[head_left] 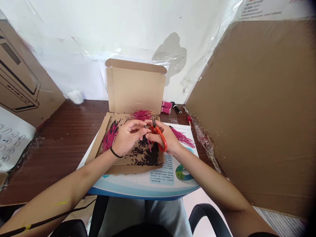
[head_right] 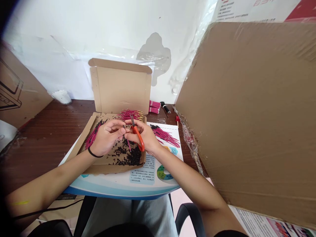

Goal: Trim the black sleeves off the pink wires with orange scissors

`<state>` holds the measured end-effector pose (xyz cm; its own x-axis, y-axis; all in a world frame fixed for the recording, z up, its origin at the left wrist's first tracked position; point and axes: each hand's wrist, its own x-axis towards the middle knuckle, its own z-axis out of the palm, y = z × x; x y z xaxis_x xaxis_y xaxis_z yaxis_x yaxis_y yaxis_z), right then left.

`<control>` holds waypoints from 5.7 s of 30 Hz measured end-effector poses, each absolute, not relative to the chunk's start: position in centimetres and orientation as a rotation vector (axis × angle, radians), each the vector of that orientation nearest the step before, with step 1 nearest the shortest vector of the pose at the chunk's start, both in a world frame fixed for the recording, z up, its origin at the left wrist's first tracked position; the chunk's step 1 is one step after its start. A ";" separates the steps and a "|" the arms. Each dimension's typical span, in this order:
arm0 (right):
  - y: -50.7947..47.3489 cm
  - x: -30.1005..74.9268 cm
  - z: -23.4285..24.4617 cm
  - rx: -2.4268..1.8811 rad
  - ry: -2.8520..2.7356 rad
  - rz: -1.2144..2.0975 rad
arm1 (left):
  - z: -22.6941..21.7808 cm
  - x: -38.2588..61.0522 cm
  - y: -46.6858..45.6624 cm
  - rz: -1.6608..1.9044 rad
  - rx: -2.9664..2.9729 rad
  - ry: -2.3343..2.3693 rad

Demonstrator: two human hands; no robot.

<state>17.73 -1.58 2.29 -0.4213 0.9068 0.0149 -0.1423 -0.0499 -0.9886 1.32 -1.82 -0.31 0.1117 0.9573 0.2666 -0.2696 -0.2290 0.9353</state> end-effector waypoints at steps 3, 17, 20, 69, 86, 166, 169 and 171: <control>-1.6 17.7 2.5 -0.856 -1.368 1.617 | -0.4 1.2 -1.8 1.385 1.276 0.769; -1.3 17.8 1.7 -0.881 -1.426 1.546 | -0.3 1.4 -1.8 1.371 1.267 0.783; -1.3 17.8 1.6 -0.872 -1.444 1.538 | -0.4 1.3 -1.8 1.360 1.263 0.782; -1.1 19.2 2.9 -1.303 -2.135 0.580 | -0.4 0.9 -1.5 1.327 1.381 0.914; -1.2 18.7 2.1 -1.409 -2.173 0.395 | -0.3 1.3 -1.7 1.428 1.357 1.134; -1.5 18.0 1.8 -1.519 -2.261 0.225 | 0.3 1.1 -2.4 1.391 1.804 1.487; -1.5 18.1 1.8 -1.513 -2.269 0.213 | 0.3 0.9 -2.4 1.388 1.816 1.453; -1.4 18.1 1.7 -1.506 -2.270 0.206 | 0.2 0.8 -2.4 1.375 1.809 1.429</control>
<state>18.08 -1.42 1.73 -0.3348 0.9081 0.2515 0.8481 0.4067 -0.3395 0.83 -2.39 0.20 -0.0356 0.9071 0.4194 0.4545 -0.3590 0.8152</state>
